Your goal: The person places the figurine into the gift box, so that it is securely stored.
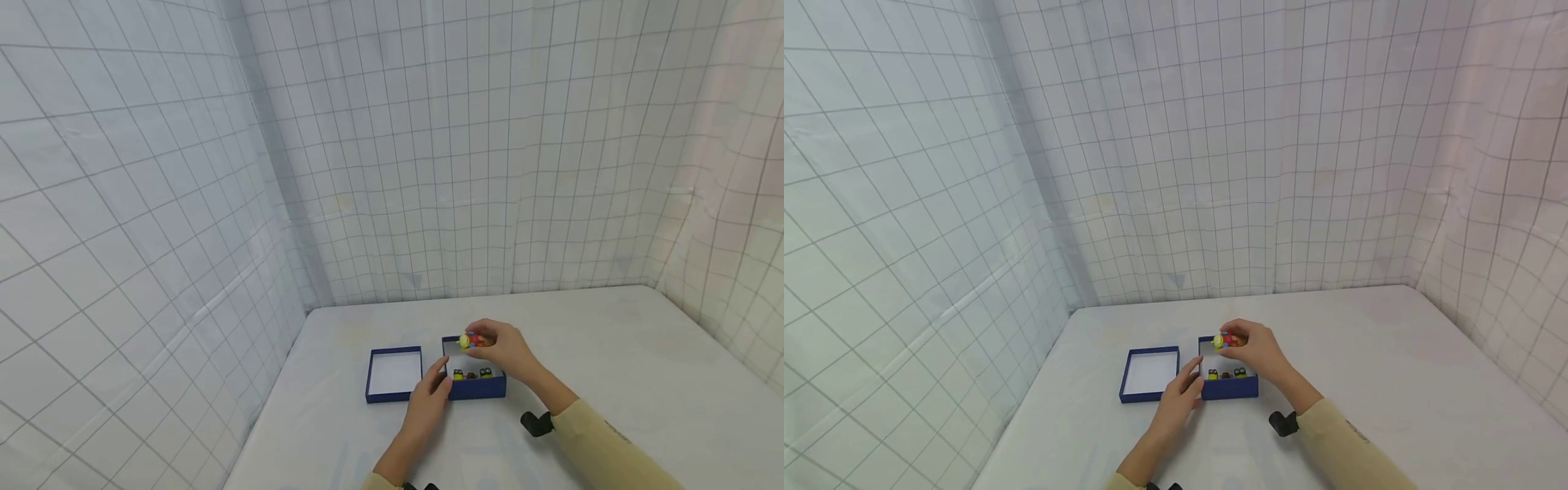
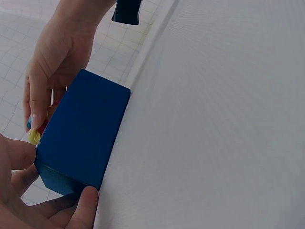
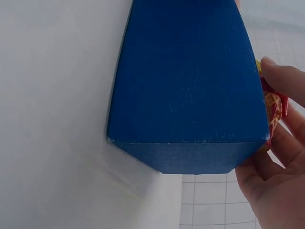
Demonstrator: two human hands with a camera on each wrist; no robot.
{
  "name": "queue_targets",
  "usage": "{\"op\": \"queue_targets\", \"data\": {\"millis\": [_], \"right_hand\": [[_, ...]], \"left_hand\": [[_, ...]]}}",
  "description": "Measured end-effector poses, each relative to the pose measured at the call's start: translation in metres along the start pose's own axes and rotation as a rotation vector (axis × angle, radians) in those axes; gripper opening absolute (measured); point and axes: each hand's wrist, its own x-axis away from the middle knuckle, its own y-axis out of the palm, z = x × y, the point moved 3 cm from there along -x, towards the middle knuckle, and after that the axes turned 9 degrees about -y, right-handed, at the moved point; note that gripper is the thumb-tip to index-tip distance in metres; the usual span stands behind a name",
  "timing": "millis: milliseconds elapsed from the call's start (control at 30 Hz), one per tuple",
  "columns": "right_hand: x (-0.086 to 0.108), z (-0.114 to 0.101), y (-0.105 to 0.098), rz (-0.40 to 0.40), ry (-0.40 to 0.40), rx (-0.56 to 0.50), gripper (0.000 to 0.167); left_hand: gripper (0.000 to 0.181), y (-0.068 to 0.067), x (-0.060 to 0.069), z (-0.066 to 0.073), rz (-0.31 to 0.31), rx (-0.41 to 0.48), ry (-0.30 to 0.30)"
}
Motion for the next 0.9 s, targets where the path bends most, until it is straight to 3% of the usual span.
{"op": "queue_targets", "data": {"millis": [400, 700, 900], "right_hand": [[-0.002, 0.002, 0.008, -0.013, -0.007, 0.029, 0.037], [-0.004, 0.004, 0.013, 0.0, -0.054, 0.062, 0.039], [-0.001, 0.004, 0.02, 0.013, -0.088, 0.102, 0.039]], "left_hand": [[0.044, 0.0, -0.001, 0.001, -0.008, 0.001, 0.003], [0.045, -0.002, -0.002, 0.003, -0.002, -0.045, 0.095], [0.045, -0.001, -0.001, -0.001, -0.001, -0.04, 0.066]]}}
